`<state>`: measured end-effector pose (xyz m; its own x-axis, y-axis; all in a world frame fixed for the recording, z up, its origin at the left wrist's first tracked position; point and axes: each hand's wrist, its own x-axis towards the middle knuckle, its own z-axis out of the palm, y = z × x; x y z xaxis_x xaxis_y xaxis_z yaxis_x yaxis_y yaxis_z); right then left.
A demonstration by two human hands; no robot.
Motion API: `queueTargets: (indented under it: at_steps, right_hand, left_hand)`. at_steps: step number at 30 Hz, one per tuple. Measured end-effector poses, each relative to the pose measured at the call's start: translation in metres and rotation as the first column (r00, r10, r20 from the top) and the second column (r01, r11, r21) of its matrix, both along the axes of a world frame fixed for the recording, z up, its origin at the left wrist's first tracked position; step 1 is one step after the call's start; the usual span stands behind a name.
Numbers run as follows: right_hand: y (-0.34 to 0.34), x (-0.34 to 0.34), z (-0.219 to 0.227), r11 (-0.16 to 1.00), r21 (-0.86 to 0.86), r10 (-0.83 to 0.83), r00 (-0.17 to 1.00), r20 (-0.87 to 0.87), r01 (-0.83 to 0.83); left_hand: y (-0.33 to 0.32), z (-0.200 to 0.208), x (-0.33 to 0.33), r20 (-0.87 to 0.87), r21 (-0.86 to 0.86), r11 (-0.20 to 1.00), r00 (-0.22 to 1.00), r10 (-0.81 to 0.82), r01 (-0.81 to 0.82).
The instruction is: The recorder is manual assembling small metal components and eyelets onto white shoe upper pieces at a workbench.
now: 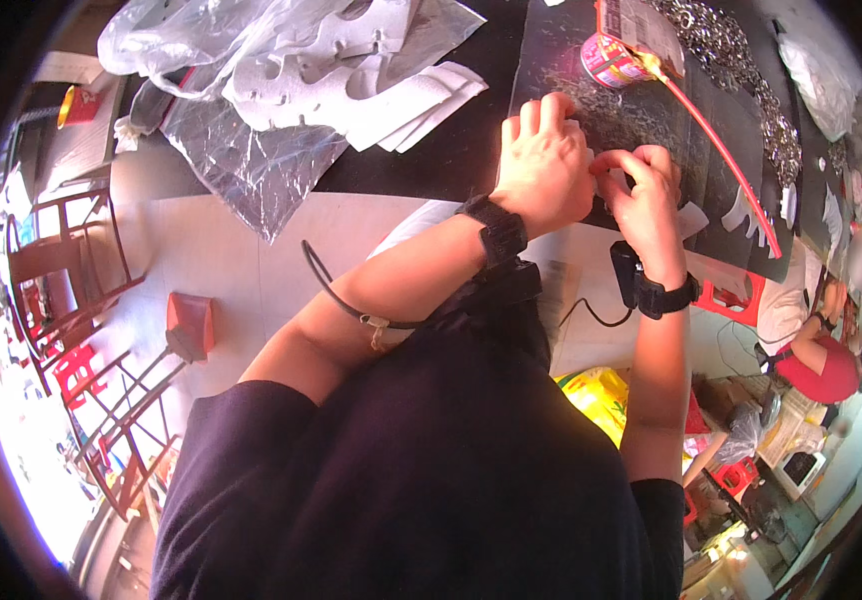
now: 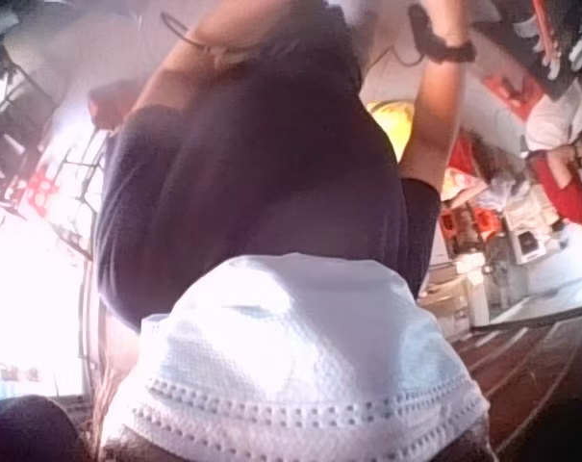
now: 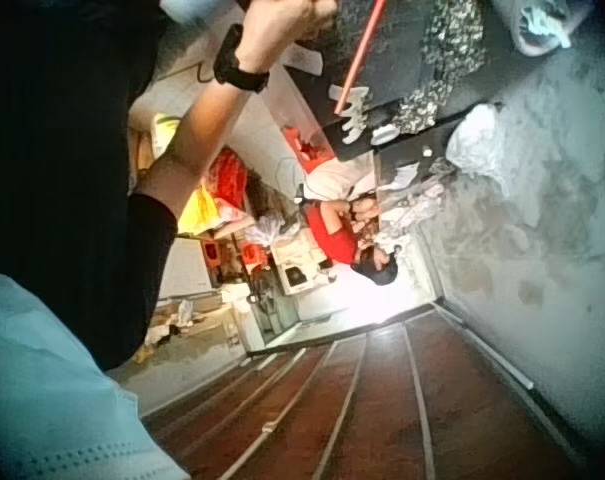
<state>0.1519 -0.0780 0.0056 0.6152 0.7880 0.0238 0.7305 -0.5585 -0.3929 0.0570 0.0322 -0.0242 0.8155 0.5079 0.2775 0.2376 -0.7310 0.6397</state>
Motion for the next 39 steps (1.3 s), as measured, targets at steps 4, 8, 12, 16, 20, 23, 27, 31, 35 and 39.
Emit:
queueTargets:
  at_steps: [4, 8, 12, 16, 20, 23, 27, 31, 35, 39]
  right_hand:
    - [0.000, -0.001, 0.001, 0.999, -0.036, 0.010, 1.000, 0.024, -0.010]
    - [0.000, 0.000, 0.001, 1.000, -0.030, -0.001, 1.000, 0.031, 0.002]
    - [-0.002, 0.004, -0.005, 1.000, 0.023, 0.019, 0.998, 0.053, -0.020]
    - [-0.002, 0.003, -0.008, 0.996, 0.091, -0.008, 0.996, 0.090, -0.001]
    - [-0.001, 0.001, -0.008, 0.998, 0.057, -0.010, 0.993, 0.117, 0.004]
    - [0.000, -0.004, -0.003, 0.998, 0.014, -0.069, 0.996, 0.052, 0.068]
    - [-0.002, -0.002, -0.007, 0.997, 0.030, -0.070, 0.995, 0.076, 0.068]
    - [-0.002, -0.003, -0.006, 0.997, 0.032, -0.070, 0.995, 0.068, 0.067]
    - [-0.002, -0.003, -0.009, 0.995, 0.054, -0.082, 0.994, 0.066, 0.078]
    - [-0.002, -0.004, -0.008, 0.995, 0.041, -0.088, 0.995, 0.052, 0.086]
  left_hand:
    - [0.001, 0.002, -0.001, -0.018, -0.035, 0.999, 1.000, 0.001, -0.002]
    - [-0.001, 0.001, 0.000, -0.017, -0.006, 1.000, 1.000, 0.002, -0.002]
    - [-0.001, -0.001, 0.001, 0.006, 0.000, 1.000, 1.000, 0.023, -0.023]
    - [-0.001, 0.003, 0.002, -0.008, 0.036, 0.999, 1.000, 0.027, -0.026]
    - [-0.001, -0.002, 0.003, -0.028, 0.071, 0.997, 0.999, 0.025, -0.023]
    - [0.001, -0.001, 0.001, -0.011, 0.065, 0.998, 1.000, 0.005, -0.005]
    - [0.001, 0.000, 0.002, -0.034, 0.080, 0.997, 0.999, -0.009, 0.012]
    - [0.001, 0.002, 0.000, -0.070, 0.057, 0.998, 0.997, -0.026, 0.030]
    - [0.001, 0.002, 0.001, -0.067, 0.075, 0.997, 0.998, -0.020, 0.025]
    - [0.001, 0.003, 0.001, -0.079, 0.072, 0.997, 0.996, -0.028, 0.034]
